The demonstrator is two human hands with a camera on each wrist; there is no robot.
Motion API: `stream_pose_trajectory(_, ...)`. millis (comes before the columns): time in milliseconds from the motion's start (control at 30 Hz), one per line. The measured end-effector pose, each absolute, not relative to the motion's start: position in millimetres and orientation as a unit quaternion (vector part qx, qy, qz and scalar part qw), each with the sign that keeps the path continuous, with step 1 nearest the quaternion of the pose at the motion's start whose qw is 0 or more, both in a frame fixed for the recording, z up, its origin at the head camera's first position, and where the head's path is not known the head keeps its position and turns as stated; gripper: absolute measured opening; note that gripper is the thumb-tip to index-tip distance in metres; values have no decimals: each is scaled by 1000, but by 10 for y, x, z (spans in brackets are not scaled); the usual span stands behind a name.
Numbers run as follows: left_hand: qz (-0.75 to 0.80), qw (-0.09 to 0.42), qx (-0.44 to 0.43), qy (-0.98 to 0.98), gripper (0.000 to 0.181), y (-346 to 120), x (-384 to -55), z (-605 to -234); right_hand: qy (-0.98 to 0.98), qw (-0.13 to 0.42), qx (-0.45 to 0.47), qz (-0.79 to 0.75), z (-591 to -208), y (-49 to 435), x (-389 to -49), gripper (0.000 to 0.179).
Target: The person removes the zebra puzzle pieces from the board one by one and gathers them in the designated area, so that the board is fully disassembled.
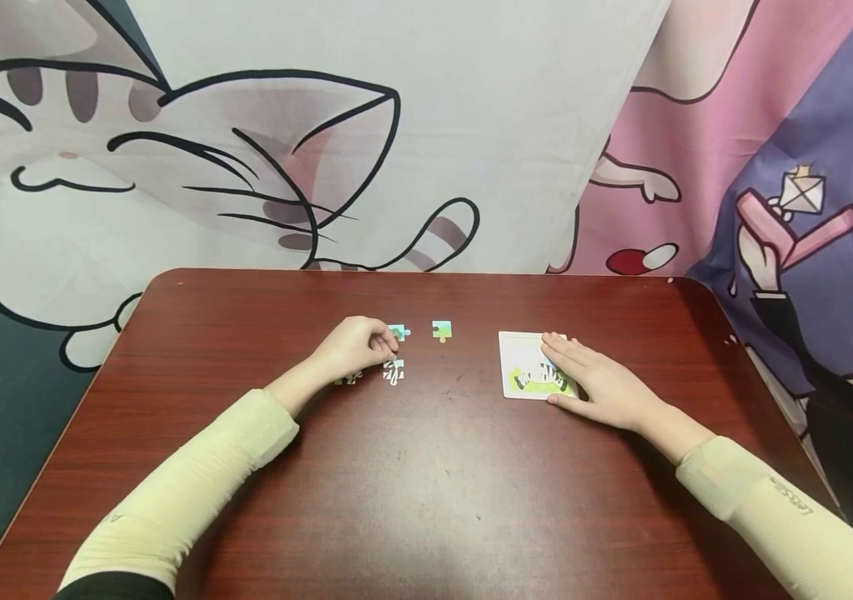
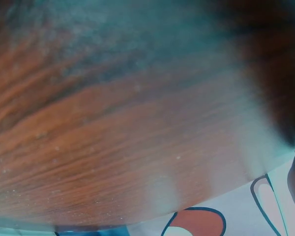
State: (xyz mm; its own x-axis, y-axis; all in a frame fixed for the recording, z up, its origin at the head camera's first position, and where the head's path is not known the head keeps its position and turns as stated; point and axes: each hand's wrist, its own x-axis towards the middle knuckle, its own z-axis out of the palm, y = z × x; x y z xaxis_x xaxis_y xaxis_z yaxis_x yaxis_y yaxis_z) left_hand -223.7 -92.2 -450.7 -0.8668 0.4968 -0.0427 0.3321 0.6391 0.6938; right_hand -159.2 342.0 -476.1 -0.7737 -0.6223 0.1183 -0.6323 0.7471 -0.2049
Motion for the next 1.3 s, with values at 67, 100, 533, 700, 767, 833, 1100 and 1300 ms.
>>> stream_pose_trajectory(67, 355, 113, 234, 898, 6, -916, -2244, -4499, -935, 20, 335, 119, -4762, 3419, -1593, 83)
stream_pose_trajectory(100, 354, 112, 236, 898, 7, -909, -2249, -4492, -935, 19, 334, 120, -4763, 3419, -1594, 83)
stream_pose_trajectory(533, 351, 103, 255, 895, 11, -590, -2299, -4331, -936, 17, 329, 123, -4789, 3412, -1586, 83)
stream_pose_trajectory(700, 351, 113, 266, 890, 7, -450, -2288, -4321, -937, 14, 327, 121, -4790, 3414, -1574, 83)
stream_pose_trajectory(767, 352, 114, 271, 888, 6, -404, -2288, -4314, -938, 14, 327, 118, -4786, 3418, -1576, 83)
stream_pose_trajectory(833, 351, 113, 274, 888, 6, -371, -2291, -4308, -937, 15, 328, 117, -4780, 3421, -1585, 83)
stream_pose_trajectory(1100, 350, 115, 275, 888, 6, -305, -2289, -4332, -935, 18, 334, 116, -4773, 3427, -1605, 83)
stream_pose_trajectory(1300, 351, 118, 287, 884, 6, -253, -2287, -4380, -934, 26, 336, 117, -4780, 3440, -1601, 83)
